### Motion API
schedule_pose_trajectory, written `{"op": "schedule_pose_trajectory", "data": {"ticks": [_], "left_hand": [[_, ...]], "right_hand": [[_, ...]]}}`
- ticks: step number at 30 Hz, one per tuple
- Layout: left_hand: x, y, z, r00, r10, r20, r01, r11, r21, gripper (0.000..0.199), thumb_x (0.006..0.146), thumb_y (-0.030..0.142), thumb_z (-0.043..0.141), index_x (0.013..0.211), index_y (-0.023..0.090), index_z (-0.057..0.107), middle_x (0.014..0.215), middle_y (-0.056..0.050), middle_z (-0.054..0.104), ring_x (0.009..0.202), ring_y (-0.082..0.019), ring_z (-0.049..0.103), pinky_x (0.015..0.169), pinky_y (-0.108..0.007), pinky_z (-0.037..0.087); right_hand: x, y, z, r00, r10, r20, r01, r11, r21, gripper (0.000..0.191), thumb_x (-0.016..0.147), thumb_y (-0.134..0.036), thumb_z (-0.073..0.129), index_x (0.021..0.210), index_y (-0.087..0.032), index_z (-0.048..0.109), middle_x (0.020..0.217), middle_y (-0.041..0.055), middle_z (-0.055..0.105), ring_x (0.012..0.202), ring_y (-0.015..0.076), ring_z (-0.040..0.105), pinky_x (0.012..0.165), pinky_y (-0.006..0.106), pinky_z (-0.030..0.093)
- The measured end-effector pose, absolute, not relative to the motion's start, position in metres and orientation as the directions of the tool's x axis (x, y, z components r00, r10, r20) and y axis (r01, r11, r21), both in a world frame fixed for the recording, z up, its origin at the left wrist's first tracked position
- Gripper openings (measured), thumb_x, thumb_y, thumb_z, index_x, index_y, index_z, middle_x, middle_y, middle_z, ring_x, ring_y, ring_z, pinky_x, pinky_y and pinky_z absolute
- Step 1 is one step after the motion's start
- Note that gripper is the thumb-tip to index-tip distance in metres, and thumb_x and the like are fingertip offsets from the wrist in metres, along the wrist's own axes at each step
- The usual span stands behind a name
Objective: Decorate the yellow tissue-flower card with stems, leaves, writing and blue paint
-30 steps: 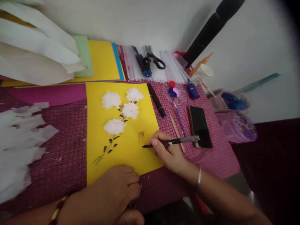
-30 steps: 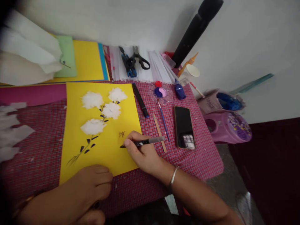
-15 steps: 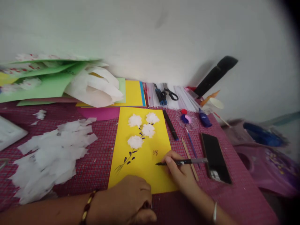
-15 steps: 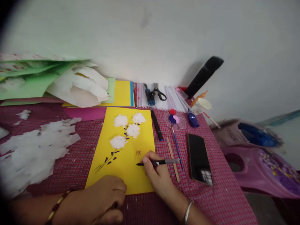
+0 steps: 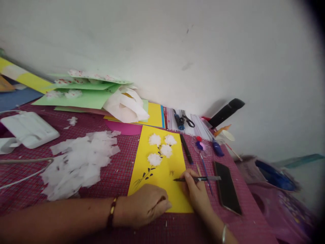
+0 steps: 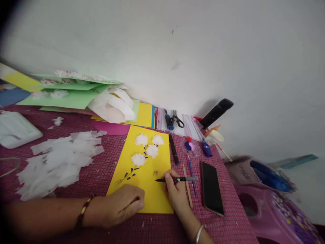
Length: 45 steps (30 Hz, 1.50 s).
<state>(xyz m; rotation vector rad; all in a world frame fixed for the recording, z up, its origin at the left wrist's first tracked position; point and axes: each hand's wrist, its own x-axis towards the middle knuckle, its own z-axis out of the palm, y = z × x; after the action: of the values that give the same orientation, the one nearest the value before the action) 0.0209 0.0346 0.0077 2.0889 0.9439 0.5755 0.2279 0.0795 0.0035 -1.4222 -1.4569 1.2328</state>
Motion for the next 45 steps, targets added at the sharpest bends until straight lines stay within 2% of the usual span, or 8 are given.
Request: {"op": "schedule_pose_trajectory", "data": {"ticks": [7, 14, 17, 22, 25, 35, 40, 45], "left_hand": [[0.018, 0.034, 0.012, 0.628, 0.775, 0.066, 0.480, -0.454, 0.751, 0.043, 0.103, 0.040, 0.027, 0.071, 0.020, 0.048, 0.067, -0.003, 0.058, 0.060, -0.016, 0.050, 0.058, -0.030, 0.037], [0.021, 0.033, 0.002, 0.785, 0.610, 0.109, 0.472, -0.702, 0.533, 0.044, 0.105, 0.041, 0.038, 0.078, 0.017, 0.063, 0.076, -0.005, 0.068, 0.069, -0.020, 0.061, 0.064, -0.032, 0.041], [0.021, 0.032, -0.008, 0.764, 0.618, 0.185, 0.469, -0.730, 0.498, 0.045, 0.105, 0.038, 0.035, 0.077, 0.018, 0.063, 0.079, -0.006, 0.066, 0.070, -0.021, 0.060, 0.065, -0.034, 0.043], [0.022, 0.024, -0.015, 0.684, 0.591, 0.427, 0.472, -0.805, 0.358, 0.044, 0.106, 0.033, 0.034, 0.082, 0.016, 0.067, 0.109, -0.012, 0.073, 0.100, -0.027, 0.062, 0.091, -0.042, 0.043], [0.025, 0.018, -0.012, 0.698, 0.540, 0.470, 0.435, -0.841, 0.321, 0.040, 0.105, 0.027, 0.038, 0.078, 0.017, 0.066, 0.110, -0.012, 0.075, 0.098, -0.025, 0.064, 0.089, -0.039, 0.043], [0.031, 0.000, -0.015, 0.633, 0.616, 0.468, 0.479, -0.787, 0.389, 0.031, 0.100, 0.026, 0.043, 0.076, 0.021, 0.061, 0.106, -0.010, 0.078, 0.092, -0.022, 0.066, 0.084, -0.037, 0.044], [0.030, -0.004, -0.020, 0.570, 0.711, 0.412, 0.471, -0.694, 0.545, 0.028, 0.100, 0.025, 0.043, 0.079, 0.021, 0.061, 0.112, -0.008, 0.076, 0.100, -0.022, 0.065, 0.091, -0.037, 0.041], [0.028, -0.001, -0.018, 0.585, 0.688, 0.430, 0.452, -0.716, 0.532, 0.028, 0.099, 0.026, 0.046, 0.077, 0.021, 0.063, 0.107, -0.009, 0.076, 0.100, -0.022, 0.063, 0.096, -0.037, 0.039]], "right_hand": [[0.226, 0.081, 0.004, -0.113, 0.991, -0.065, 0.309, -0.027, -0.951, 0.036, 0.089, -0.056, 0.058, 0.074, -0.022, 0.059, 0.051, -0.0039, 0.049, 0.043, 0.0141, 0.043, 0.044, 0.026, 0.030], [0.237, 0.087, -0.005, -0.105, 0.994, 0.011, 0.199, 0.032, -0.980, 0.026, 0.087, -0.045, 0.062, 0.089, -0.020, 0.061, 0.066, -0.0030, 0.064, 0.048, 0.0089, 0.049, 0.047, 0.021, 0.037], [0.237, 0.087, -0.002, -0.079, 0.997, 0.018, 0.205, 0.033, -0.978, 0.014, 0.084, -0.034, 0.059, 0.085, -0.020, 0.058, 0.060, -0.0062, 0.057, 0.048, 0.0086, 0.048, 0.048, 0.021, 0.037], [0.234, 0.081, 0.006, -0.188, 0.980, 0.064, 0.324, 0.123, -0.938, 0.004, 0.077, -0.025, 0.055, 0.078, -0.021, 0.056, 0.065, -0.0046, 0.056, 0.056, 0.0099, 0.050, 0.054, 0.023, 0.040], [0.234, 0.078, 0.007, -0.250, 0.962, 0.113, 0.354, 0.199, -0.914, 0.003, 0.077, -0.021, 0.053, 0.074, -0.021, 0.053, 0.067, -0.0037, 0.056, 0.058, 0.0099, 0.050, 0.053, 0.023, 0.040], [0.233, 0.078, 0.005, -0.297, 0.934, 0.197, 0.410, 0.311, -0.857, 0.007, 0.081, -0.017, 0.054, 0.077, -0.021, 0.053, 0.069, -0.0036, 0.059, 0.056, 0.0080, 0.052, 0.051, 0.021, 0.041], [0.234, 0.079, 0.005, -0.330, 0.911, 0.247, 0.392, 0.370, -0.842, 0.011, 0.079, -0.010, 0.056, 0.077, -0.021, 0.054, 0.071, -0.0039, 0.060, 0.058, 0.0069, 0.056, 0.052, 0.018, 0.044], [0.233, 0.079, 0.004, -0.344, 0.898, 0.275, 0.381, 0.401, -0.833, 0.014, 0.079, -0.009, 0.055, 0.078, -0.022, 0.051, 0.072, -0.0040, 0.060, 0.061, 0.0075, 0.057, 0.055, 0.019, 0.046]]}}
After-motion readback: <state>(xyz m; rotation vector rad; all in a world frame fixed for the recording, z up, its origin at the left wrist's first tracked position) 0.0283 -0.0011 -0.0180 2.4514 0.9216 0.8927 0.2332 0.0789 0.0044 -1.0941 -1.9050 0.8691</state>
